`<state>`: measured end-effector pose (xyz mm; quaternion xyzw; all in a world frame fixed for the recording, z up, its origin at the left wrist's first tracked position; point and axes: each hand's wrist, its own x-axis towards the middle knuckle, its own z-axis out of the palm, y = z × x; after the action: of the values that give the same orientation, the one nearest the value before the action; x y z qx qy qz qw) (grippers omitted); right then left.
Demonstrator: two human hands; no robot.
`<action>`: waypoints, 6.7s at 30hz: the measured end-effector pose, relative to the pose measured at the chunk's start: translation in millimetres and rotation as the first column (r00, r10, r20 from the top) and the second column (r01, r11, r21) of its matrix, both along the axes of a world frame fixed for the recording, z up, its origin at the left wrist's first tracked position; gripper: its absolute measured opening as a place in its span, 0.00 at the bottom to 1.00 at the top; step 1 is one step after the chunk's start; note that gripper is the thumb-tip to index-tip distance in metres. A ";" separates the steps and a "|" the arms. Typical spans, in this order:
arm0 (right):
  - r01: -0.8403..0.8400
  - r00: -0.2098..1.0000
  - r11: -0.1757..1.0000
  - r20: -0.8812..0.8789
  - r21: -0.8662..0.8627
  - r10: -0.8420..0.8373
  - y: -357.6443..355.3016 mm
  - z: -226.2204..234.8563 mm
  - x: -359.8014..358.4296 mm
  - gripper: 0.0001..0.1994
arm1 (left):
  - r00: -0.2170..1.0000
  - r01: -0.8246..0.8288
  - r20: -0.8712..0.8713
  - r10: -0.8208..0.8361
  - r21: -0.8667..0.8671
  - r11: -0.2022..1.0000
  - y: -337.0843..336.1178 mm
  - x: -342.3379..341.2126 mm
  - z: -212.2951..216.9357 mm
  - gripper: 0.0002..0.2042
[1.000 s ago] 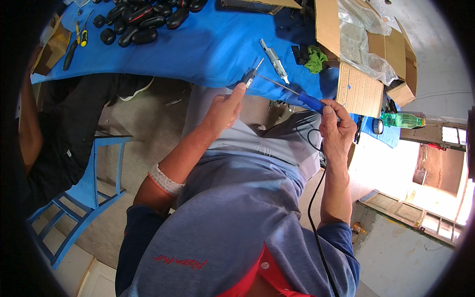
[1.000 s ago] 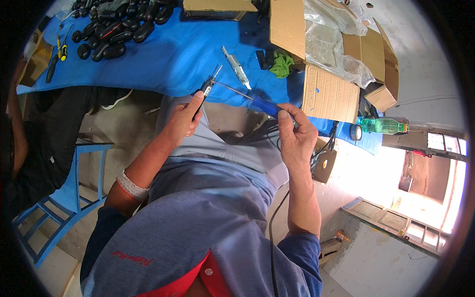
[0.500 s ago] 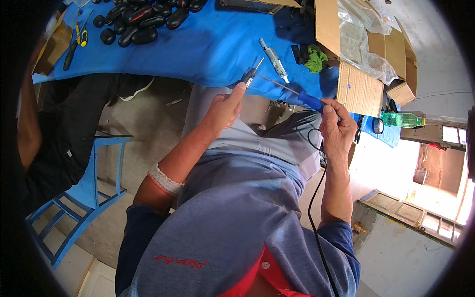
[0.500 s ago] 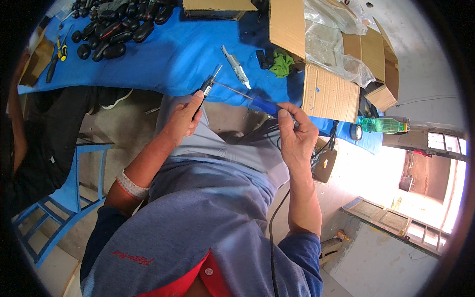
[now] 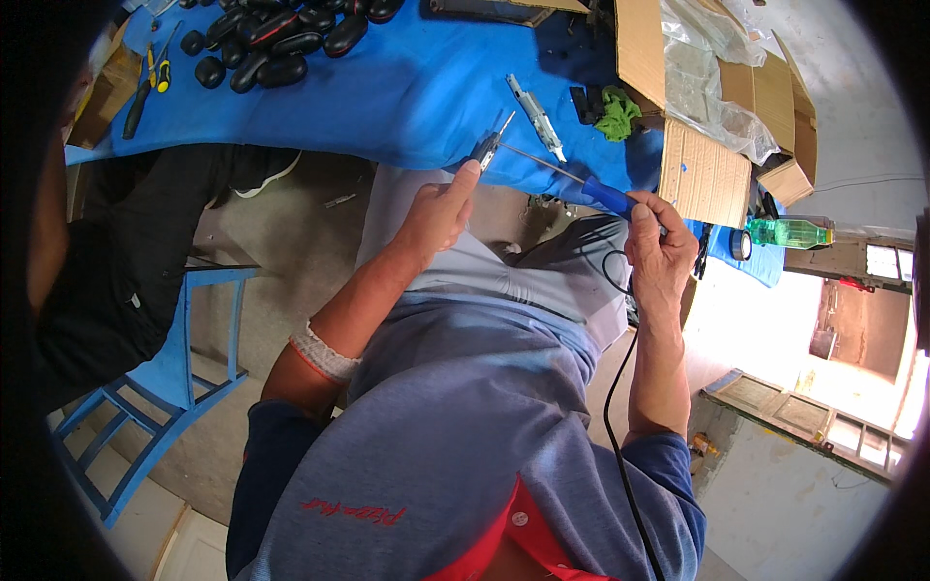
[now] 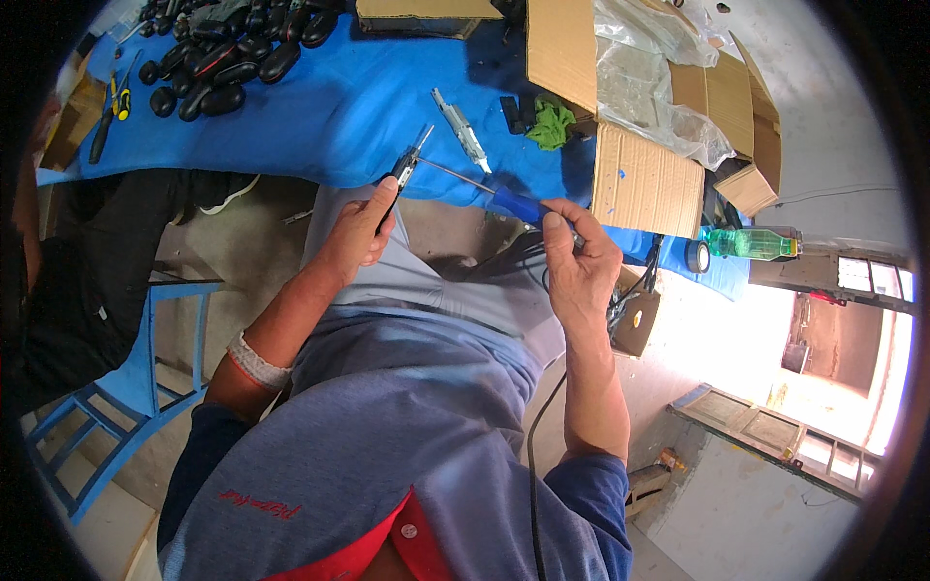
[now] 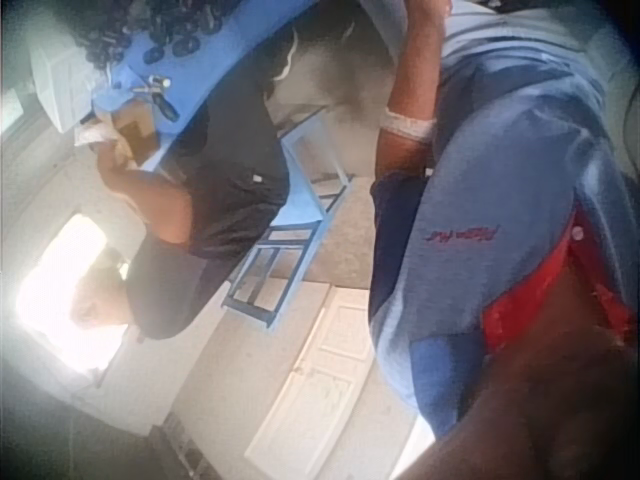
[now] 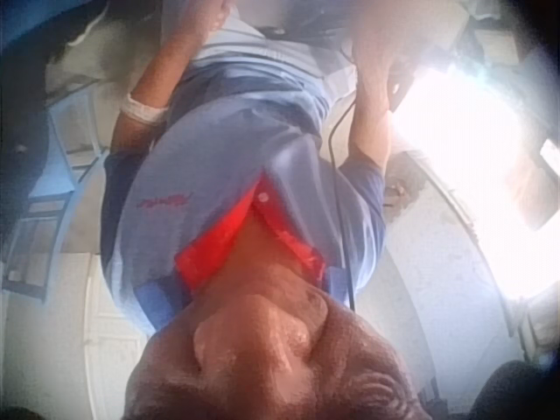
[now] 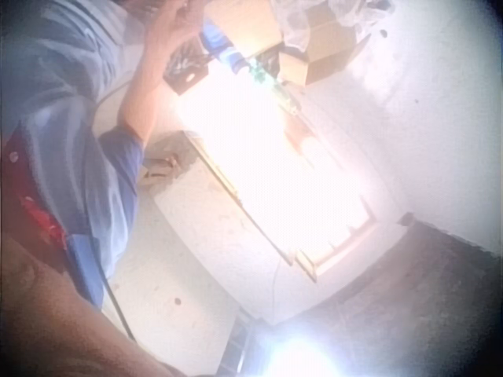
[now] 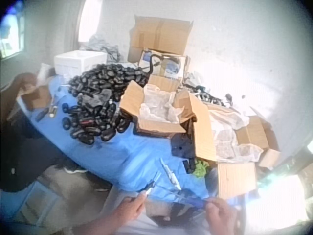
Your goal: The person uses hands and tools to assemble small electronic components, including using a screwdriver to tighten parts and picking up items from boxes.
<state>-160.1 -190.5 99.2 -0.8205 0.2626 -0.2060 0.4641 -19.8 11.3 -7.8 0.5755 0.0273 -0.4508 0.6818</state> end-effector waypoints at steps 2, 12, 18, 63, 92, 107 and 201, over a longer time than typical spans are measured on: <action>-0.033 0.999 0.999 0.008 -0.003 0.033 -0.1 0.6 0.1 0.11 | 1.000 -0.016 0.010 0.016 0.004 1.000 -1.3 -1.4 2.7 0.30; -0.095 0.990 0.977 0.125 0.191 0.071 1.4 11.3 10.6 0.16 | 0.999 0.015 0.028 -0.016 0.025 1.000 -6.4 -1.0 4.0 0.31; -0.128 0.990 0.977 0.085 0.172 0.115 -0.5 15.1 16.2 0.17 | 1.000 0.012 0.023 -0.013 0.020 1.000 -6.9 -1.8 7.8 0.31; -0.127 0.982 0.992 -0.135 0.018 0.129 -23.2 50.2 49.3 0.14 | 0.990 0.003 0.140 -0.019 0.115 0.993 -10.2 -0.7 3.7 0.30; -0.226 0.973 0.973 -0.058 -0.042 0.223 -20.4 50.6 48.4 0.14 | 0.983 0.010 0.180 -0.033 0.126 0.992 -9.1 0.0 5.5 0.30; -0.300 0.953 0.954 -0.055 -0.017 0.298 -27.8 48.2 42.8 0.13 | 0.987 -0.003 0.159 -0.013 0.101 0.995 -10.0 -1.9 6.5 0.29; -0.335 0.898 0.770 0.064 -0.543 0.435 42.9 -66.9 119.5 0.04 | 0.998 -0.048 0.035 0.046 0.043 0.998 -8.4 -3.0 11.5 0.28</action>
<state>-40.6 -147.6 32.4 -0.9280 -0.0215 -0.2447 0.2802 -22.9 3.0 3.6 0.5971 0.0392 -0.4241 0.6797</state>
